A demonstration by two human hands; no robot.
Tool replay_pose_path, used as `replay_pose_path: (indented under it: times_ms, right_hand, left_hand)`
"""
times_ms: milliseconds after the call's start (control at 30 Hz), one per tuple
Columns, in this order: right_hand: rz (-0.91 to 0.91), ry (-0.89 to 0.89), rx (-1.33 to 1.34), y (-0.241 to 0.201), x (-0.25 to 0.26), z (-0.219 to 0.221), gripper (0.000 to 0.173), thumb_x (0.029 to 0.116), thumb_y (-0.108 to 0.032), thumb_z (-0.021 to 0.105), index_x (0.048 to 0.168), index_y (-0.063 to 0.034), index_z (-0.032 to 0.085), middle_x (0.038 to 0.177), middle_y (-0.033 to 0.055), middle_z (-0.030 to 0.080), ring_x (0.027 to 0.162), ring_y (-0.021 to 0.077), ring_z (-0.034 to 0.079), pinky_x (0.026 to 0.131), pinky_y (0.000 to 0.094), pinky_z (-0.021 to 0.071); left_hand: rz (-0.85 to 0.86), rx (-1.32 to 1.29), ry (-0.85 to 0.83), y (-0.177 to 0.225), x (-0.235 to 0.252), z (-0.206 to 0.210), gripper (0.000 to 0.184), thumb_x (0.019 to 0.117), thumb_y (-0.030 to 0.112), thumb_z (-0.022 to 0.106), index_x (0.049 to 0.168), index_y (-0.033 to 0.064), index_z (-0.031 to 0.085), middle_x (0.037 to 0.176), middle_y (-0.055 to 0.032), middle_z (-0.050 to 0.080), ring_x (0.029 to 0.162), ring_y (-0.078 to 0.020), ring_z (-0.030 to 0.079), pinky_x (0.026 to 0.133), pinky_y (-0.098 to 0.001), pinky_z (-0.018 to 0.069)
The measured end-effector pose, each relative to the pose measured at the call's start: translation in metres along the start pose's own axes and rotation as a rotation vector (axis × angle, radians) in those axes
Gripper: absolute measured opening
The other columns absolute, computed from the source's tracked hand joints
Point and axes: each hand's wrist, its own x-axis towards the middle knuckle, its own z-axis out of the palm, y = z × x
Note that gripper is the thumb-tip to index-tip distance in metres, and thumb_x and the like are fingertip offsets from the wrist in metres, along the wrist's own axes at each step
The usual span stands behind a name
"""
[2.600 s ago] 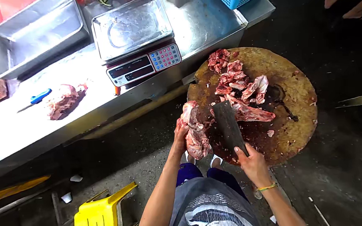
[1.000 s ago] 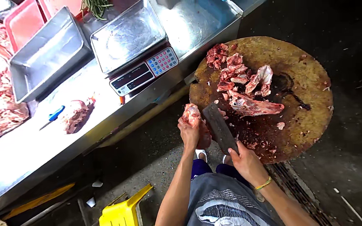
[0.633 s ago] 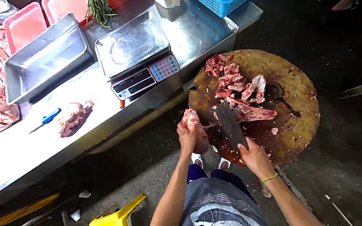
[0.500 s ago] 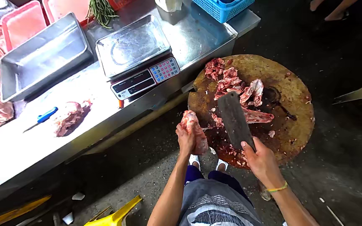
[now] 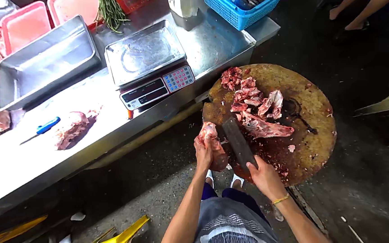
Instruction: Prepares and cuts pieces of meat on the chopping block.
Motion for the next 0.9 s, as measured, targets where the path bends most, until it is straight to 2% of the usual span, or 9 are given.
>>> replay_pose_path:
  times_ms: [100,233,300,367,433,533,633,800,900]
  right_hand:
    - [-0.181,0.3,0.074,-0.01,-0.023,-0.025,0.039,0.1036,-0.033,0.053,0.124,-0.0023,0.065,0.081,0.0159,0.069,0.075,0.0326,0.07,0.069,0.0562,0.055]
    - [-0.354,0.512,0.192,-0.016,-0.042,-0.02,0.048,0.1002,-0.039,0.051,0.119,0.0027,0.065,0.068,0.005,0.063,0.055,0.0139,0.062,0.052,0.0372,0.0546]
    - [-0.317,0.411,0.15,-0.011,-0.039,-0.002,0.046,0.1007,-0.036,0.052,0.122,0.0027,0.064,0.07,0.0093,0.066,0.059,0.0215,0.066,0.055,0.0448,0.057]
    - [-0.143,0.109,0.028,-0.005,-0.025,0.013,0.046,0.1054,-0.032,0.051,0.138,0.0001,0.057,0.092,0.0221,0.072,0.087,0.0393,0.072,0.08,0.0602,0.0565]
    - [0.0,-0.1,-0.017,0.012,-0.005,0.029,0.048,0.1064,-0.033,0.051,0.146,-0.0062,0.051,0.107,0.0219,0.072,0.1,0.0391,0.071,0.091,0.0595,0.054]
    - [0.006,-0.064,0.173,0.043,-0.006,0.022,0.039,0.1039,-0.031,0.057,0.135,-0.0074,0.062,0.083,0.0142,0.068,0.064,0.0265,0.066,0.063,0.0483,0.0579]
    - [-0.043,0.069,0.406,0.06,-0.039,-0.008,0.034,0.1001,-0.024,0.058,0.126,-0.0018,0.062,0.064,0.0048,0.06,0.047,0.0148,0.056,0.046,0.0346,0.0527]
    - [-0.12,0.367,0.537,0.088,-0.064,-0.069,0.041,0.0979,-0.011,0.055,0.129,0.0144,0.046,0.066,-0.0005,0.057,0.049,0.0051,0.058,0.048,0.026,0.0552]
    - [-0.05,0.568,0.329,0.109,-0.032,-0.098,0.045,0.0963,-0.012,0.056,0.134,0.0119,0.049,0.082,0.0095,0.062,0.058,0.0097,0.062,0.054,0.0305,0.0571]
  left_hand:
    - [0.001,-0.033,-0.01,0.001,0.0,0.004,0.065,0.1046,0.046,0.052,0.148,-0.0019,0.04,0.137,-0.0271,0.054,0.124,-0.0339,0.059,0.105,-0.0504,0.0502]
    - [-0.011,-0.15,0.008,-0.001,-0.003,0.004,0.059,0.1071,0.041,0.046,0.146,-0.0034,0.041,0.134,-0.0267,0.055,0.123,-0.0304,0.059,0.106,-0.0458,0.0499]
    - [-0.033,-0.181,0.022,-0.001,-0.003,0.003,0.061,0.1064,0.042,0.046,0.147,-0.0033,0.039,0.135,-0.0269,0.054,0.124,-0.0309,0.058,0.106,-0.0463,0.0491]
    - [-0.06,-0.185,0.026,0.0,-0.004,0.003,0.068,0.1036,0.044,0.054,0.148,-0.0036,0.037,0.138,-0.0278,0.053,0.127,-0.0318,0.057,0.108,-0.0465,0.0483]
    - [-0.098,-0.105,0.033,0.003,-0.006,0.001,0.089,0.0881,0.05,0.074,0.15,-0.0017,0.037,0.142,-0.0279,0.05,0.129,-0.0338,0.054,0.108,-0.0479,0.0476]
    - [-0.165,0.148,-0.003,0.015,-0.009,-0.001,0.12,0.0684,0.056,0.089,0.158,0.0046,0.028,0.149,-0.0282,0.044,0.128,-0.0383,0.056,0.103,-0.0532,0.0512]
    - [-0.202,0.22,-0.042,0.024,-0.009,-0.005,0.121,0.0704,0.045,0.087,0.162,0.0068,0.018,0.15,-0.0281,0.042,0.125,-0.04,0.058,0.1,-0.0544,0.0533]
    - [-0.089,-0.179,-0.132,-0.005,0.002,-0.021,0.102,0.0706,0.019,0.084,0.157,0.0069,0.03,0.142,-0.021,0.055,0.127,-0.0276,0.058,0.106,-0.0461,0.0511]
    - [-0.055,-0.542,-0.283,-0.009,-0.009,-0.037,0.089,0.0762,0.007,0.074,0.155,0.0037,0.032,0.133,-0.0176,0.062,0.114,-0.0219,0.066,0.096,-0.042,0.0576]
